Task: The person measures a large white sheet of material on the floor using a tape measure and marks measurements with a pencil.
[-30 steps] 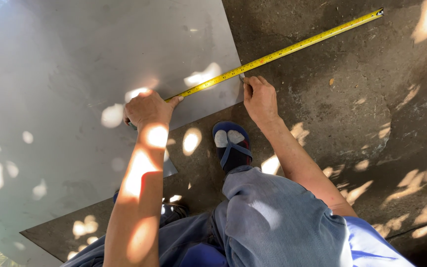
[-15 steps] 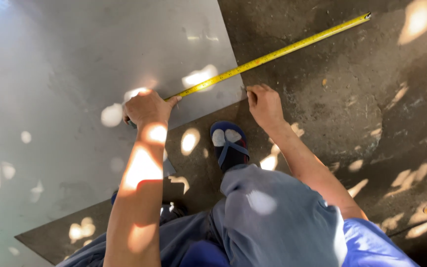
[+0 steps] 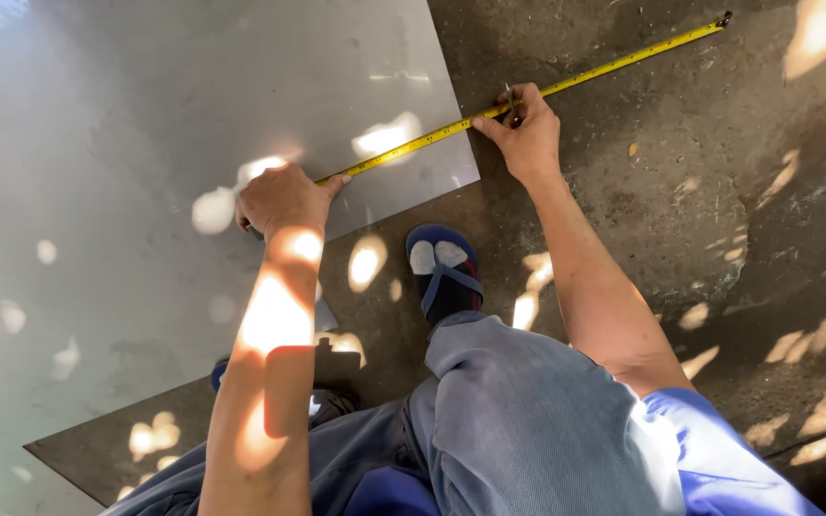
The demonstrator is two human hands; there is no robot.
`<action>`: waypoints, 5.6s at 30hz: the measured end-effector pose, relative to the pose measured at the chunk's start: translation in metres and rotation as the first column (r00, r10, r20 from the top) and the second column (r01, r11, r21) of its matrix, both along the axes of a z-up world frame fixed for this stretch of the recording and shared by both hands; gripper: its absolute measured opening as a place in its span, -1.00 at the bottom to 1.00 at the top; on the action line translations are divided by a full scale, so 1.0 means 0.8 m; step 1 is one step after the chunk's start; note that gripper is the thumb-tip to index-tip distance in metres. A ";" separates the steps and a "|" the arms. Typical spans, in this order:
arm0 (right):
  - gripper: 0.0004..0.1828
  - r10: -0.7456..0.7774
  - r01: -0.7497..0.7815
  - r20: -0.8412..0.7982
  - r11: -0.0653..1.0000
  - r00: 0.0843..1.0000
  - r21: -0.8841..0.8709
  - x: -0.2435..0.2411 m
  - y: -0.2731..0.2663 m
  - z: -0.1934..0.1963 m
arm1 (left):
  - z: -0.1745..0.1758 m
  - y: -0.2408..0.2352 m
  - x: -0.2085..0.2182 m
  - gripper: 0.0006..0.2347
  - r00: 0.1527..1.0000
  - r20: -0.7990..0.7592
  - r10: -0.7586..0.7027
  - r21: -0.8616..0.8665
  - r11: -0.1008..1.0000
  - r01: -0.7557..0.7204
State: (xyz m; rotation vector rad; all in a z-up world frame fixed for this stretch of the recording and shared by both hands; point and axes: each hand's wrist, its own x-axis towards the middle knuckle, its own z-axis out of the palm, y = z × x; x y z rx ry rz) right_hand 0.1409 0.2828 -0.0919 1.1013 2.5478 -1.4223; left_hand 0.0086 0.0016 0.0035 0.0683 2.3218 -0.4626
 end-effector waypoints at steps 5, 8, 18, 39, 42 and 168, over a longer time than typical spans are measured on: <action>-0.58 0.036 -0.037 0.028 0.999 0.999 0.017 -0.001 0.000 0.000 | 0.000 -0.005 -0.001 -0.24 0.999 0.042 0.020 -0.012 1.000 -0.019; -0.58 0.045 -0.046 0.023 0.998 0.999 0.046 -0.005 -0.002 0.011 | -0.003 -0.007 -0.001 -0.23 0.999 0.030 0.025 -0.014 1.000 -0.024; -0.55 0.057 -0.063 0.111 0.997 0.992 0.050 -0.009 -0.003 0.010 | -0.003 -0.013 -0.003 -0.22 0.997 0.066 0.028 -0.031 0.999 -0.026; -0.50 0.100 -0.102 0.024 0.991 0.995 0.084 -0.006 -0.009 0.020 | -0.006 -0.017 -0.001 -0.23 0.999 0.053 0.007 -0.010 1.000 -0.007; -0.44 0.089 -0.091 0.026 0.991 0.996 0.099 0.001 -0.023 0.030 | -0.005 -0.018 -0.003 -0.25 0.999 0.039 0.015 0.002 1.000 -0.015; -0.66 0.271 -0.287 0.142 0.952 0.952 0.110 -0.023 -0.026 0.038 | -0.007 -0.177 -0.010 -0.25 0.998 -0.055 0.006 -0.108 0.994 -0.012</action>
